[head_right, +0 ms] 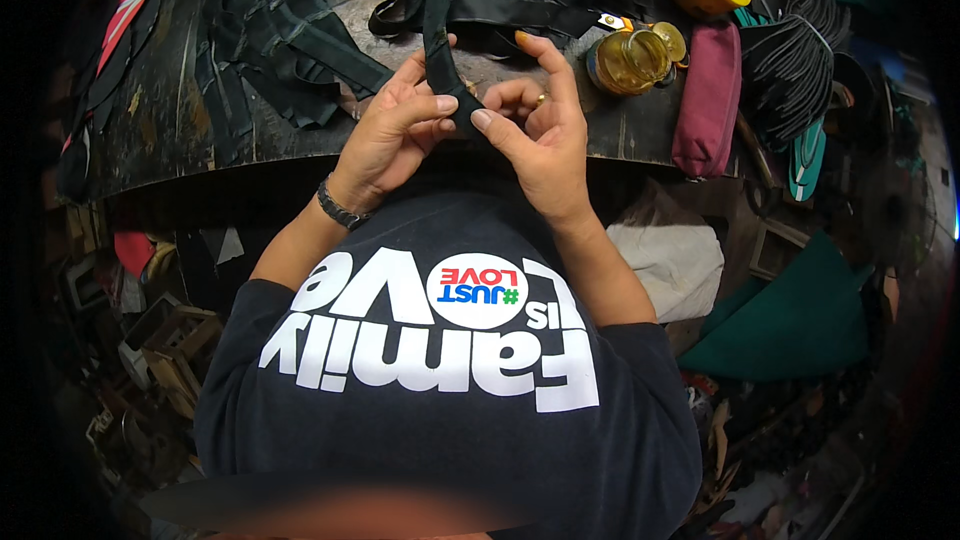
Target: The person repeatedly folds small black fabric strips on a cluttered workbench, then gathers them into a pile. The person also handles a small jar and a white cloth, folding the cloth and placing it on the table.
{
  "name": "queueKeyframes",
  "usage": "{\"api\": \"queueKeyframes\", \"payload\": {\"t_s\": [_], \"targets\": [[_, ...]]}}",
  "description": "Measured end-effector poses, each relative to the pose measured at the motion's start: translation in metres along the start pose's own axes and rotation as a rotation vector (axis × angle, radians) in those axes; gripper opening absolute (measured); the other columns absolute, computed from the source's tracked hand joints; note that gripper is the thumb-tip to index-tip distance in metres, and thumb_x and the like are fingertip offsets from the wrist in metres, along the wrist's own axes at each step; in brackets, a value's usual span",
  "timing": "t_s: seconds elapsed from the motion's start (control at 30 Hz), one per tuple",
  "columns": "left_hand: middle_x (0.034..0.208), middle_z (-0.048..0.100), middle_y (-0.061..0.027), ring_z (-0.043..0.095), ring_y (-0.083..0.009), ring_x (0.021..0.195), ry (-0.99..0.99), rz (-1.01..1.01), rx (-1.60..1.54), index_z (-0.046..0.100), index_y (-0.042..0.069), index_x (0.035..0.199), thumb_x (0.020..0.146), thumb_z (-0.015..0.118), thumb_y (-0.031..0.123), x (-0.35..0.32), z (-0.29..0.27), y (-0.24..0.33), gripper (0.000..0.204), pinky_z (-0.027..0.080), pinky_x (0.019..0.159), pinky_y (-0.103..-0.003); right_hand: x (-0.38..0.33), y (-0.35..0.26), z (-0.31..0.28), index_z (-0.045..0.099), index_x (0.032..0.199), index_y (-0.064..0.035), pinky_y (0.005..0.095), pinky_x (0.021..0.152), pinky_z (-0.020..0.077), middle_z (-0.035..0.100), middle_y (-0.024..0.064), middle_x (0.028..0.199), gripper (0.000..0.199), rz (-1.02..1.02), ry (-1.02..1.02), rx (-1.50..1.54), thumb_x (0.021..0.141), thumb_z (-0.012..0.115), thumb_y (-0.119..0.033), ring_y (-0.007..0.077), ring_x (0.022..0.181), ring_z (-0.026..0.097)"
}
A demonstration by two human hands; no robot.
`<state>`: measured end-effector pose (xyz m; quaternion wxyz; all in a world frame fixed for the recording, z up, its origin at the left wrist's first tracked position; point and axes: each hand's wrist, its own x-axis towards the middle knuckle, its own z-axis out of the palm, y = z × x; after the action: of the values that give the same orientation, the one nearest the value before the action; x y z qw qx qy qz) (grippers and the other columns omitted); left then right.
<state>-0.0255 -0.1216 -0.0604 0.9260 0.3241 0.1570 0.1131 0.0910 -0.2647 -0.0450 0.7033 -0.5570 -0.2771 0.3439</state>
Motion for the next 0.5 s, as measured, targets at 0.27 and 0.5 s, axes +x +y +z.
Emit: {"api": "queueKeyframes", "payload": {"t_s": [0.27, 0.5], "targets": [[0.111, 0.067, -0.0097, 0.065, -0.0115, 0.091, 0.037, 0.228, 0.206, 0.029, 0.002, 0.149, 0.088, 0.068, -0.004, -0.001, 0.002, -0.009, 0.073, 0.056, 0.077, -0.025, -0.001, 0.002, 0.016, 0.030, 0.151, -0.0058, 0.0300, 0.094, 0.0506, 0.065, 0.0121, 0.110, 0.075, -0.243, 0.070, -0.169, 0.087, 0.067, 0.009, 0.0150, 0.103, 0.064], [0.110, 0.067, -0.0093, 0.065, -0.0113, 0.090, 0.054, 0.224, 0.230, 0.029, 0.002, 0.149, 0.087, 0.068, -0.005, -0.001, 0.001, -0.010, 0.074, 0.056, 0.076, -0.025, 0.008, 0.007, 0.014, 0.034, 0.149, -0.0044, 0.0258, 0.092, 0.0482, 0.065, 0.0095, 0.105, 0.068, -0.380, 0.061, -0.271, 0.089, 0.063, 0.010, 0.0120, 0.099, 0.063]]}}
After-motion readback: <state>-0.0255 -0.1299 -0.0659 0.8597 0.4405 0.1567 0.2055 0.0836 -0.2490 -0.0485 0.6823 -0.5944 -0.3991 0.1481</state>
